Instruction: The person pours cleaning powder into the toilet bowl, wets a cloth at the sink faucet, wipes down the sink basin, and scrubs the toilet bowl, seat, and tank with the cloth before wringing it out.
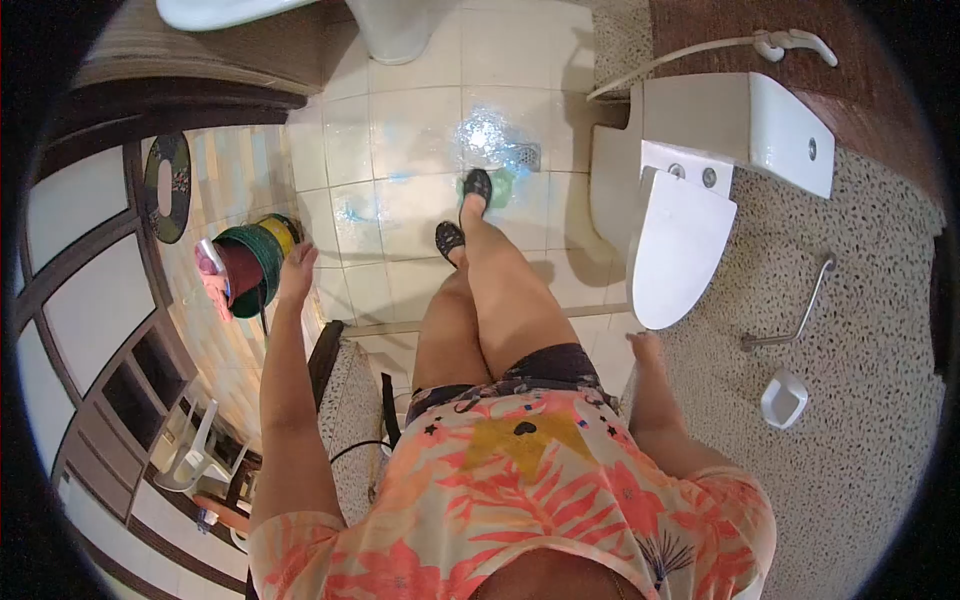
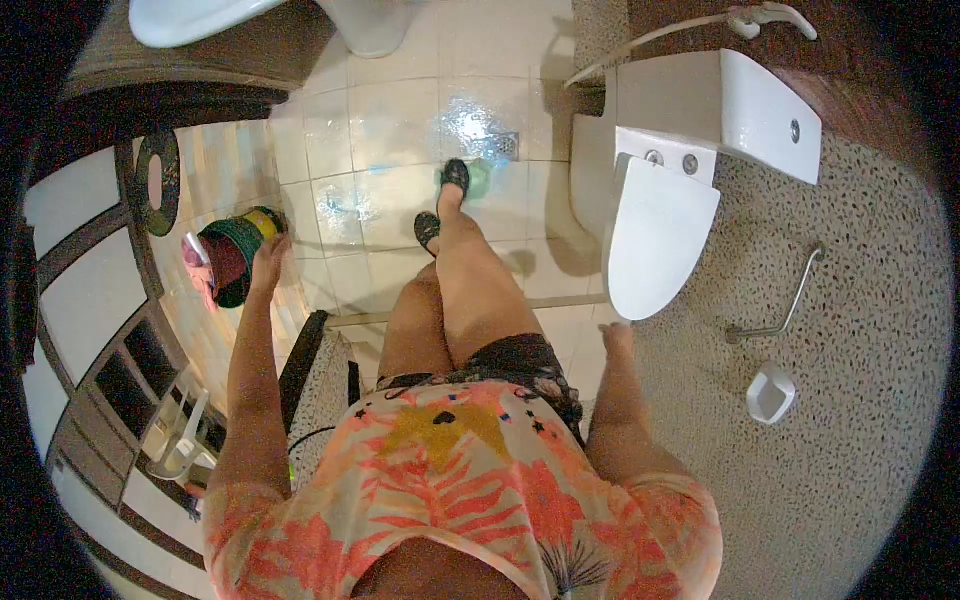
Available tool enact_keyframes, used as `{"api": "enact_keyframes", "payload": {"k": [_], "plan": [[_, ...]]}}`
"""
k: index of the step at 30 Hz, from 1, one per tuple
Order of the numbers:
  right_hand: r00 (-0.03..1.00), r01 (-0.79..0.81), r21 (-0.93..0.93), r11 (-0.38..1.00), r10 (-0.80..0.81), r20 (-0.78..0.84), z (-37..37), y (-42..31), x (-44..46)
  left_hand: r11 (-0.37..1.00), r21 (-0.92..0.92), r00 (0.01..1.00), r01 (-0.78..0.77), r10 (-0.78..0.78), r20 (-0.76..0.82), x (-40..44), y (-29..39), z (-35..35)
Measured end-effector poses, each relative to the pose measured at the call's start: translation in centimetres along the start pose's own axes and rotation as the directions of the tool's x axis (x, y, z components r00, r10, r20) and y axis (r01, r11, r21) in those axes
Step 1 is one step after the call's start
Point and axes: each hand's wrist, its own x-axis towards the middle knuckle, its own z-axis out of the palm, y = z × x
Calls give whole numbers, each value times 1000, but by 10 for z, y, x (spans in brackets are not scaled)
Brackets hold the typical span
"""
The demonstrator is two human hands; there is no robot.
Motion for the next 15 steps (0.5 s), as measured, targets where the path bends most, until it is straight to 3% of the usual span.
{"api": "enact_keyframes", "payload": {"k": [2,3,4,5,6,7,8,9,12,13,15], "plan": [[985,157,-363,919,-173,-12,-23,-50,11,997,40,995,58,-55,-81,-26,-48,-10],[961,214,-293,932,-255,-109,-8,-53,54,980,152,989,127,-114,-93,-51,-47,-17],[980,181,127,975,-169,-105,-48,-99,40,944,266,979,194,-172,-105,-78,-51,-24],[927,327,133,936,-290,-238,-39,-117,84,923,287,965,257,-230,-124,-101,-67,-23],[942,302,373,877,-216,-256,-98,-172,55,895,398,979,200,-200,-43,-116,-126,-23],[895,445,410,796,-406,-184,-119,-200,69,907,382,984,178,-173,-49,-132,-154,-19],[878,475,481,736,-433,-204,-166,-238,30,897,195,916,397,-374,-147,-146,-73,-18],[859,501,548,670,-460,-223,-220,-281,-18,913,146,914,380,-348,-207,-147,-87,-7],[804,565,686,458,-493,-333,-244,-285,-24,964,219,989,150,-144,-43,-117,-19,10],[810,556,694,458,-484,-330,-246,-273,-26,976,212,999,46,-47,0,-94,22,19],[882,461,659,594,-388,-267,-240,-225,-35,951,224,977,-212,209,41,-46,100,32]]}}
